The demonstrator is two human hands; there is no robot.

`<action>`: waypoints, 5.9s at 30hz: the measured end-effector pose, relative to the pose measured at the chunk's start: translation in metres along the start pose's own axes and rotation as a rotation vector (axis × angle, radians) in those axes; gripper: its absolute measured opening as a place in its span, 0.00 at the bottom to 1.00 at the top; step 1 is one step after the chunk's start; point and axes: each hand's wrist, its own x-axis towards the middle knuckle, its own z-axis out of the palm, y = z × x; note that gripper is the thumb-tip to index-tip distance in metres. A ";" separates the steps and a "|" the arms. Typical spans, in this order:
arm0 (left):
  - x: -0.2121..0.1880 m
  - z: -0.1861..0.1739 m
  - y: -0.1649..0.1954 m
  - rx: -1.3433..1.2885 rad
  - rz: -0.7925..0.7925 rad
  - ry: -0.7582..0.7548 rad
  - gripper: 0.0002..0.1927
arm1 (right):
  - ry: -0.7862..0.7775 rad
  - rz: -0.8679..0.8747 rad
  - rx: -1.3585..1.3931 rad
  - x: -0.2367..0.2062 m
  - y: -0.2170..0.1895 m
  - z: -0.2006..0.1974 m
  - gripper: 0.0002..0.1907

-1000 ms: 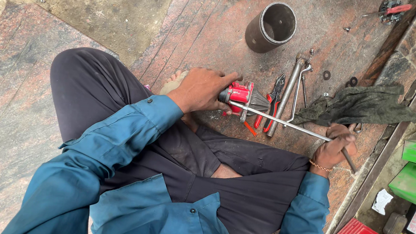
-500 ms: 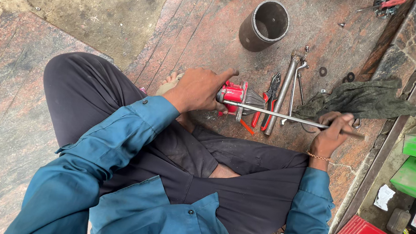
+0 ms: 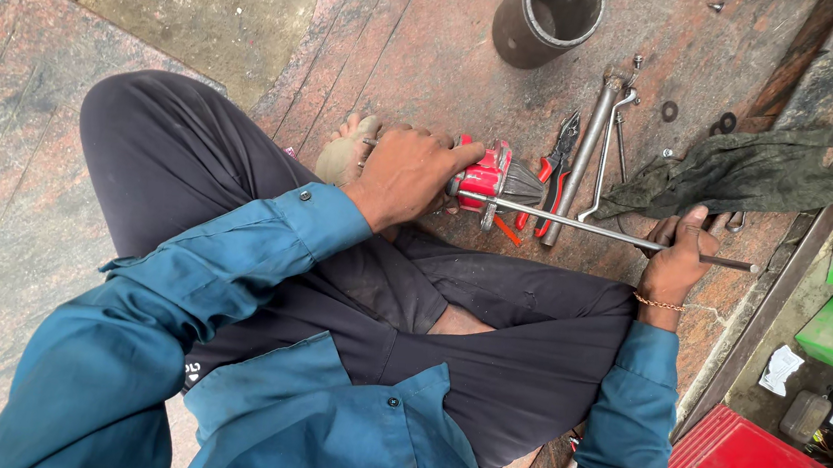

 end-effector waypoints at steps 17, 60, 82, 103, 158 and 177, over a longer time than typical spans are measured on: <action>-0.015 -0.014 -0.006 0.057 0.111 0.077 0.33 | -0.002 0.122 -0.061 -0.008 0.050 -0.007 0.35; 0.020 -0.052 -0.035 -0.162 -0.063 -0.142 0.38 | 0.002 -0.283 -0.397 -0.020 -0.039 0.095 0.19; 0.042 -0.044 -0.026 -0.170 -0.229 0.027 0.71 | -0.366 -0.511 -0.562 -0.034 -0.095 0.164 0.30; 0.036 -0.099 0.007 -0.923 0.029 0.298 0.48 | -0.022 -0.719 -0.504 -0.058 -0.121 0.168 0.29; -0.090 0.142 0.219 -0.062 -0.419 -0.535 0.49 | 0.211 -0.434 -0.047 -0.066 -0.086 0.071 0.29; -0.083 0.149 0.210 0.321 0.008 -0.465 0.32 | -0.198 -0.275 -0.123 -0.139 -0.069 0.041 0.28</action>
